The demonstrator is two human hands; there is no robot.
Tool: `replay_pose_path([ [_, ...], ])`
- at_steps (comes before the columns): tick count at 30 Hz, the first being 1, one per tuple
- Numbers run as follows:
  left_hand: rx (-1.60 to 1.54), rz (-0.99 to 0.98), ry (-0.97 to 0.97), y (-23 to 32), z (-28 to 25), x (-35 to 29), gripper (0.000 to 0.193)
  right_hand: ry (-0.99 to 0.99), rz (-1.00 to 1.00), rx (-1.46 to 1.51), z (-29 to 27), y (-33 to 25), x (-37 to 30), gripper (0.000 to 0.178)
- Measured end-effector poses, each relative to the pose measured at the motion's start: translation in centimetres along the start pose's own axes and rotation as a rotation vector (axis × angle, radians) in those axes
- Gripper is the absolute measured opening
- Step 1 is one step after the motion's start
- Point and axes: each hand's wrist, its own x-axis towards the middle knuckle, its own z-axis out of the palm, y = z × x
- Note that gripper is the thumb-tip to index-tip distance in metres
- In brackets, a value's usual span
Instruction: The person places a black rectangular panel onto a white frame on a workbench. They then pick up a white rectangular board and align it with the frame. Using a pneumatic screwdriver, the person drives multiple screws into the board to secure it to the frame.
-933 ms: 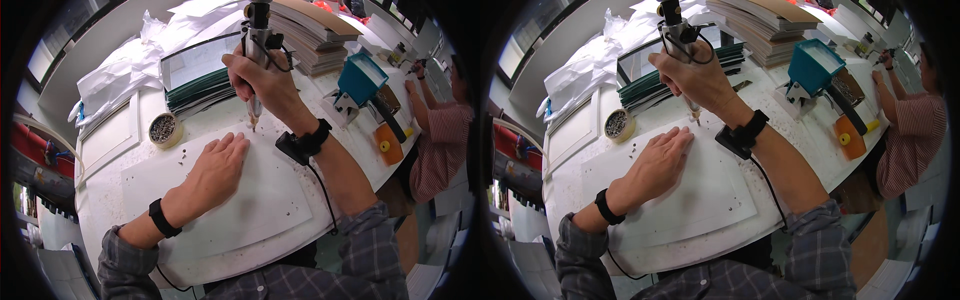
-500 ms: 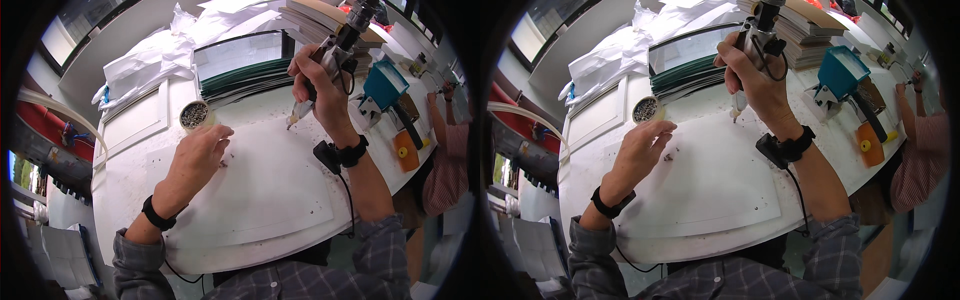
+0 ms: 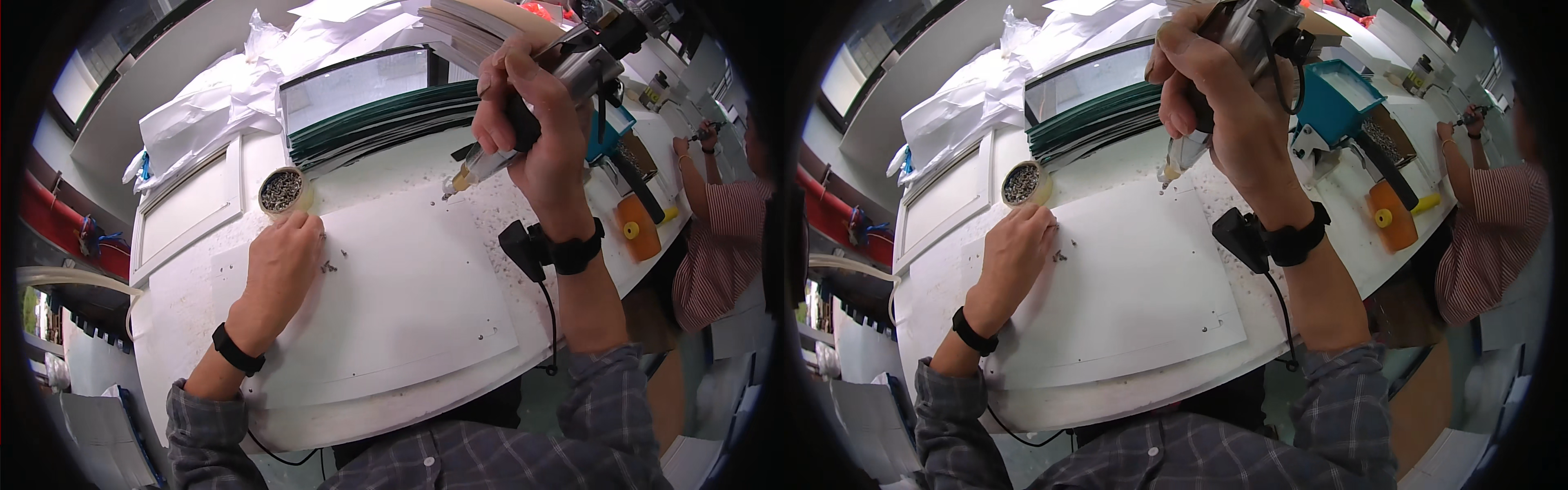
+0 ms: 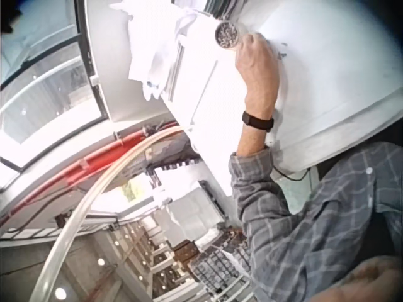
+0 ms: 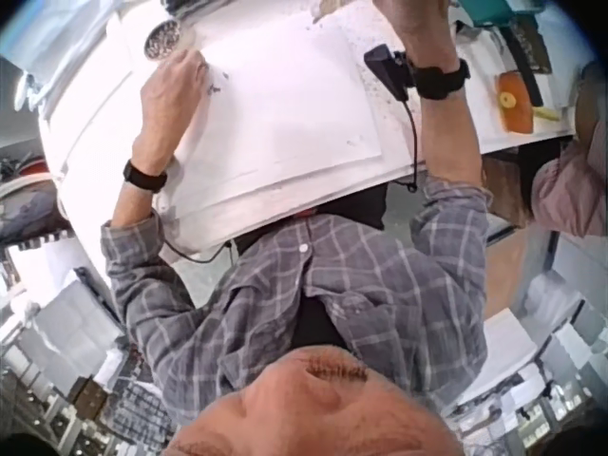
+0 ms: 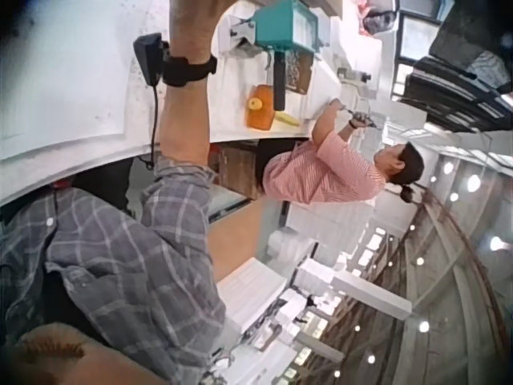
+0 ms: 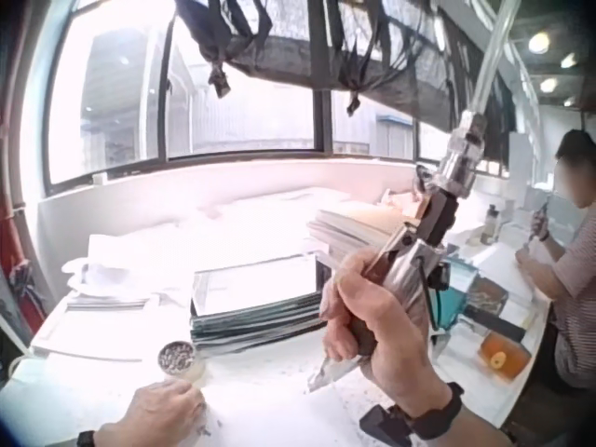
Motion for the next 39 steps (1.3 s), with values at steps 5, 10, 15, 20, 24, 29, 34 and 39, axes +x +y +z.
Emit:
replay_pose_path([
  [5, 0.132, 0.123, 0.055, -0.4, 0.3, 0.7, 0.013, 0.086, 0.064, 0.117, -0.4, -2.3, -2.6, 0.024],
  [10, -0.350, -0.014, -0.027, 3.1, -1.5, -0.4, 0.017, 0.096, 0.079, 0.204, -1.8, -3.8, -5.3, 0.023],
  [15, -1.028, -0.208, -0.361, 9.5, -2.1, -2.2, 0.013, 0.104, 0.121, 0.484, -2.0, -5.0, -7.5, 0.024],
  [20, -1.528, -0.326, -0.449, 10.8, -0.1, -3.3, 0.014, 0.176, 0.110, 0.529, -1.3, -6.0, -8.9, 0.025],
  [24, -1.663, -0.316, -0.451, 10.8, 1.1, -3.9, 0.017, 0.185, 0.098, 0.554, -0.9, -6.0, -9.1, 0.025],
  [29, -1.659, -0.341, -0.471, 11.1, 0.8, -3.7, 0.018, 0.119, 0.112, 0.551, -1.0, -5.2, -9.2, 0.024],
  [34, -1.673, -0.342, -0.471, 11.3, 0.5, -3.6, 0.017, 0.150, 0.135, 0.533, -0.7, -5.0, -9.5, 0.024],
  [39, -1.708, -0.338, -0.459, 11.3, 0.7, -3.9, 0.018, 0.178, 0.138, 0.538, -0.5, -5.1, -9.7, 0.023],
])
